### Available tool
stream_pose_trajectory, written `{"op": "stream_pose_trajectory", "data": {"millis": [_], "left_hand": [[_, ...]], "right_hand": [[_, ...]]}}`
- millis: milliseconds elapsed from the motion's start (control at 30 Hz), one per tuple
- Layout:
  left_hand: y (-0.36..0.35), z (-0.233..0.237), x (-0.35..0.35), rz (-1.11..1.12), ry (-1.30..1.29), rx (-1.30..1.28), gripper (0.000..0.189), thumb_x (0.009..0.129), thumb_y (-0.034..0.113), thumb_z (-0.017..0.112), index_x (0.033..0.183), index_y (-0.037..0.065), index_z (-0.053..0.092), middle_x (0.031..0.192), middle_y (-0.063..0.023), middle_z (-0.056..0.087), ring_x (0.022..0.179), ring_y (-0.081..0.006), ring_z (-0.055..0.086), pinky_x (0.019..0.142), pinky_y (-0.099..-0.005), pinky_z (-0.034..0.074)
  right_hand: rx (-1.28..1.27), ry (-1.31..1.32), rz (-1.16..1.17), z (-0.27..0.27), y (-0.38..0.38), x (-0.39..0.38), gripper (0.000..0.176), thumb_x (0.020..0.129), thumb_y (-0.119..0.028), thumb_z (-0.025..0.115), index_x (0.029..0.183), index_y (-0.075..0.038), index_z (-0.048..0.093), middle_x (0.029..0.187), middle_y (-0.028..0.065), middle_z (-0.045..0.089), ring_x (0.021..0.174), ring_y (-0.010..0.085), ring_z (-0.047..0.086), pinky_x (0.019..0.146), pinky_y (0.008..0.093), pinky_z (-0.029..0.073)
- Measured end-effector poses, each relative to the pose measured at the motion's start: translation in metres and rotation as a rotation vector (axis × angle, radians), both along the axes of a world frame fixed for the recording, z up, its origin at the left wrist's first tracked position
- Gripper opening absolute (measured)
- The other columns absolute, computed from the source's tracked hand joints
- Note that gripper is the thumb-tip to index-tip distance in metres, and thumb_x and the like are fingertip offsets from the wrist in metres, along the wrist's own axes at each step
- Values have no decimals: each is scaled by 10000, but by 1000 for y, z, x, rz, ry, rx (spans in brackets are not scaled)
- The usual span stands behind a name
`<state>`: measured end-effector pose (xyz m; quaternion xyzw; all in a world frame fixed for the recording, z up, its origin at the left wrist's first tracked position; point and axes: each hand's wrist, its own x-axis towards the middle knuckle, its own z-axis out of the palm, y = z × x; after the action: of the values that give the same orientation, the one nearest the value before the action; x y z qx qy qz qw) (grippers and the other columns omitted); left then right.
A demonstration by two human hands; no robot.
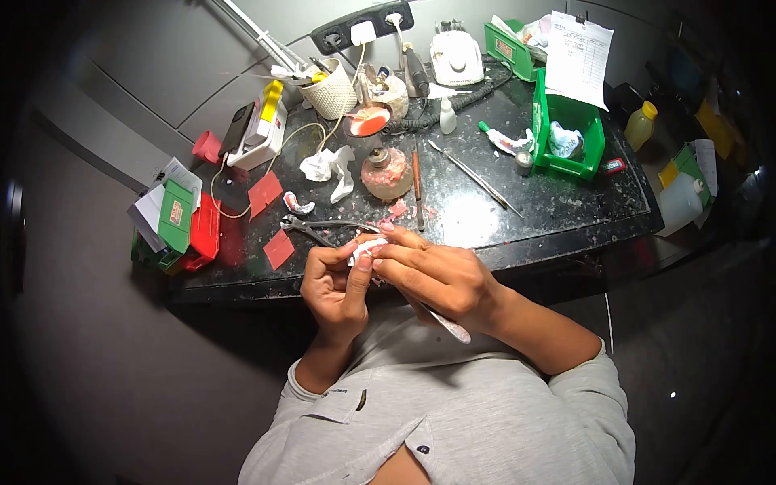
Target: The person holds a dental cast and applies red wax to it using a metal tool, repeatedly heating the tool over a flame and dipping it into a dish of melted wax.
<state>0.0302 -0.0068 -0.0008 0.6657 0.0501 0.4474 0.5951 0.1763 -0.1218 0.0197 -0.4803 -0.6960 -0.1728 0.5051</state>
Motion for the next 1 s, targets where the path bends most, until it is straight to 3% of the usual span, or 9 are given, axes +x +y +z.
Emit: {"op": "stream_pose_trajectory", "data": {"millis": [500, 667, 733, 867, 1000], "left_hand": [[4, -3, -2, 8, 65, -53, 176, 985, -42, 623, 1133, -41, 528, 1095, -212, 703, 960, -176, 717, 806, -266, 619], [5, -6, 0, 12, 36, -49, 185, 977, -68, 622, 1139, -50, 533, 1108, -217, 707, 956, -135, 703, 746, -212, 577], [6, -7, -2, 45, 103, 9, 178, 985, -46, 621, 1137, -44, 527, 1109, -214, 697, 972, -170, 713, 837, -273, 615], [5, -9, -3, 52, 117, 40, 182, 988, -45, 616, 1145, -44, 523, 1125, -207, 696, 978, -167, 710, 836, -271, 613], [7, -12, -4, 16, 154, 45, 193, 989, -53, 611, 1152, -33, 510, 1163, -207, 693, 992, -155, 700, 809, -248, 595]], "right_hand": [[-22, -49, -37, -10, 2, 1, 384, 722, 9, 745, 1092, 88, 679, 1115, 216, 698, 1072, 376, 723, 832, 401, 641], [-23, -9, -60, -9, 3, -1, 308, 778, 41, 764, 1070, 88, 678, 1102, 221, 703, 1020, 355, 738, 822, 390, 636], [-38, 81, -52, -7, 0, -4, 273, 801, 70, 754, 1066, 76, 688, 1080, 218, 717, 1033, 362, 739, 827, 389, 636], [-52, 225, -51, 0, -1, -6, 256, 825, 104, 735, 1072, 44, 703, 1079, 209, 737, 1049, 356, 742, 847, 383, 632], [-75, 73, -11, 4, -1, -1, 269, 856, -19, 772, 1116, 5, 709, 1079, 150, 753, 1062, 351, 736, 994, 498, 561]]}}
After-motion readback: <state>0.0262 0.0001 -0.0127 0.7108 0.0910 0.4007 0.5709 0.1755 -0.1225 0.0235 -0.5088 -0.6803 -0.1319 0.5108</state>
